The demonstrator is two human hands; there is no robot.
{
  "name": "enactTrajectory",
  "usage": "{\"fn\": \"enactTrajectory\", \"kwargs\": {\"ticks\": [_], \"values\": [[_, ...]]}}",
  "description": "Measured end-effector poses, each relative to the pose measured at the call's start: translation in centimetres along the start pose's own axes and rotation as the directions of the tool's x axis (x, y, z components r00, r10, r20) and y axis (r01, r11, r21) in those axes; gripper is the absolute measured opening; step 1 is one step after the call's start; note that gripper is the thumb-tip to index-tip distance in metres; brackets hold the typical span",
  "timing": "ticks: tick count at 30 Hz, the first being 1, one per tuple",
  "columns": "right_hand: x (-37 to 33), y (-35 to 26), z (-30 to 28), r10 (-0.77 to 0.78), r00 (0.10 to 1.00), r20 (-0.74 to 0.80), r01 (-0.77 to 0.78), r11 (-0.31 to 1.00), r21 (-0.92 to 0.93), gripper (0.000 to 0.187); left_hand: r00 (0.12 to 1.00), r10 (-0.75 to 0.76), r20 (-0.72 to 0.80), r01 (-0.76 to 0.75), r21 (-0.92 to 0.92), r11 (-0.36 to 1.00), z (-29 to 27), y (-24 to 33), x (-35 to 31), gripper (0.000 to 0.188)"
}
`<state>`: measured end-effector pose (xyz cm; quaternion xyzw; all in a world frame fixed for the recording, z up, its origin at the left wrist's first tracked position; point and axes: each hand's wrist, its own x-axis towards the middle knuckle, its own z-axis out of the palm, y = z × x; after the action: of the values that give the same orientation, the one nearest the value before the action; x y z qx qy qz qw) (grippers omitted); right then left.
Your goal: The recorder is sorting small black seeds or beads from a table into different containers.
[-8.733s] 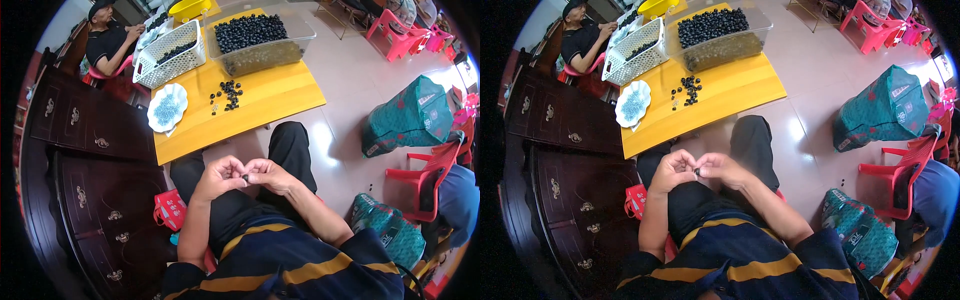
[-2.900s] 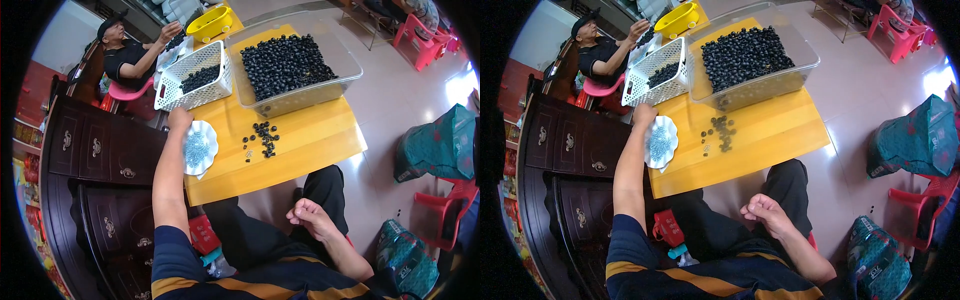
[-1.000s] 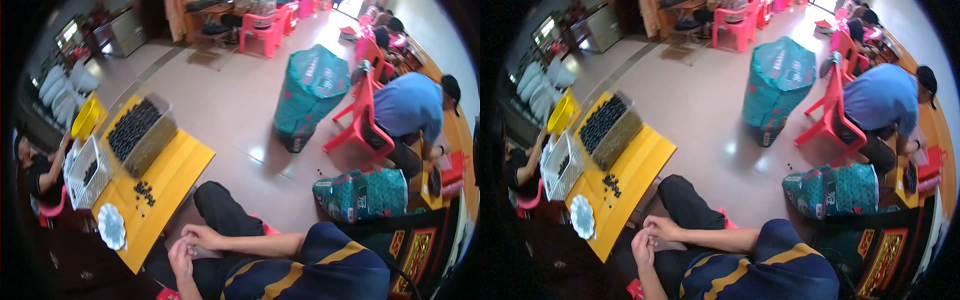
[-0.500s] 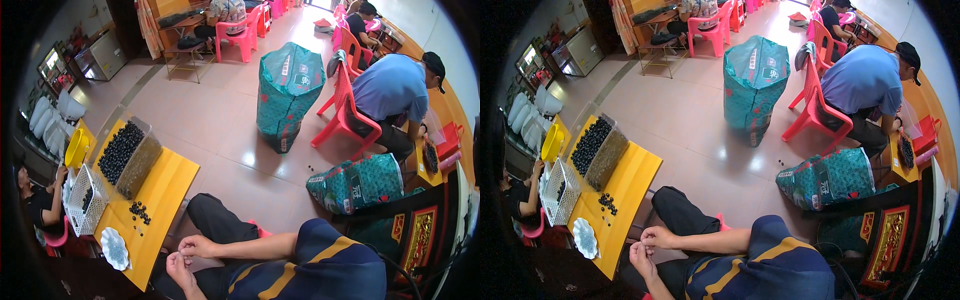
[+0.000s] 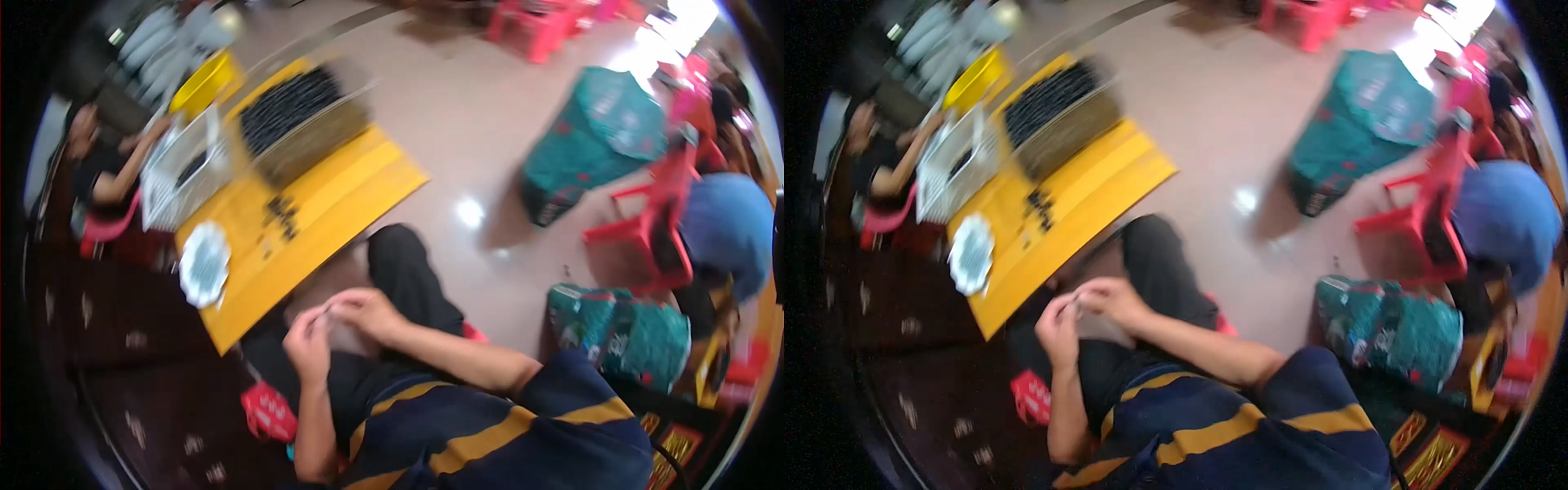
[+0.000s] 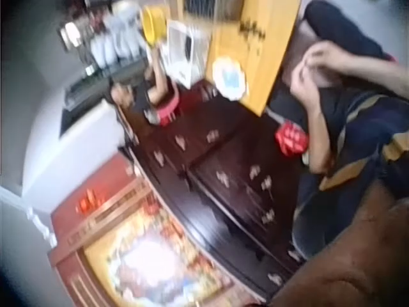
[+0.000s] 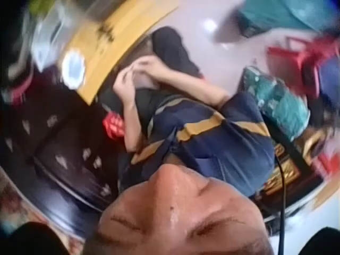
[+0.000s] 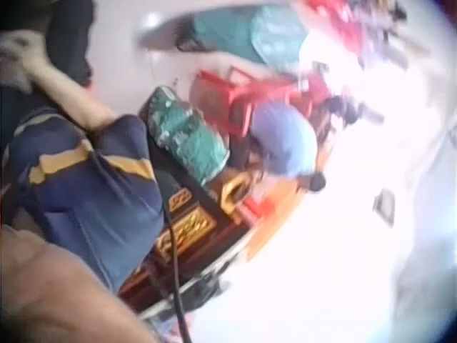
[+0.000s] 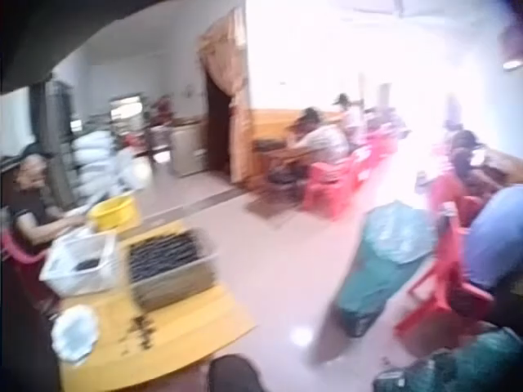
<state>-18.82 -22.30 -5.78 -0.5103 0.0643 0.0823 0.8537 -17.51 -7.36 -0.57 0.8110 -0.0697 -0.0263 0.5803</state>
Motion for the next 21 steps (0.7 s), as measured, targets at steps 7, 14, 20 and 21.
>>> {"fn": "enactTrajectory", "kwargs": {"ticks": [7,14,20,21], "values": [[-0.5,-0.6,0.5,0.246,0.952,0.183,-0.304,0.833,0.462,0.017,0.979,0.198,-0.054,-0.201,-0.041,0.979,-0.3,1.2,-0.9,0.014],[-0.8,-1.0,0.9,0.208,0.962,0.174,-0.266,0.853,0.449,0.016,0.976,0.212,-0.038,-0.211,0.026,0.977,-0.5,2.0,-0.9,0.012],[-0.8,-0.9,0.7,0.223,0.963,0.151,-0.265,0.883,0.387,0.014,0.979,0.201,-0.018,-0.201,0.025,0.979,-0.8,0.5,-0.4,0.013],[-0.6,-0.9,0.7,0.227,0.964,0.135,-0.262,0.891,0.37,0.015,0.976,0.218,-0.006,-0.218,0.042,0.975,-1.0,0.4,-0.1,0.013]]}}
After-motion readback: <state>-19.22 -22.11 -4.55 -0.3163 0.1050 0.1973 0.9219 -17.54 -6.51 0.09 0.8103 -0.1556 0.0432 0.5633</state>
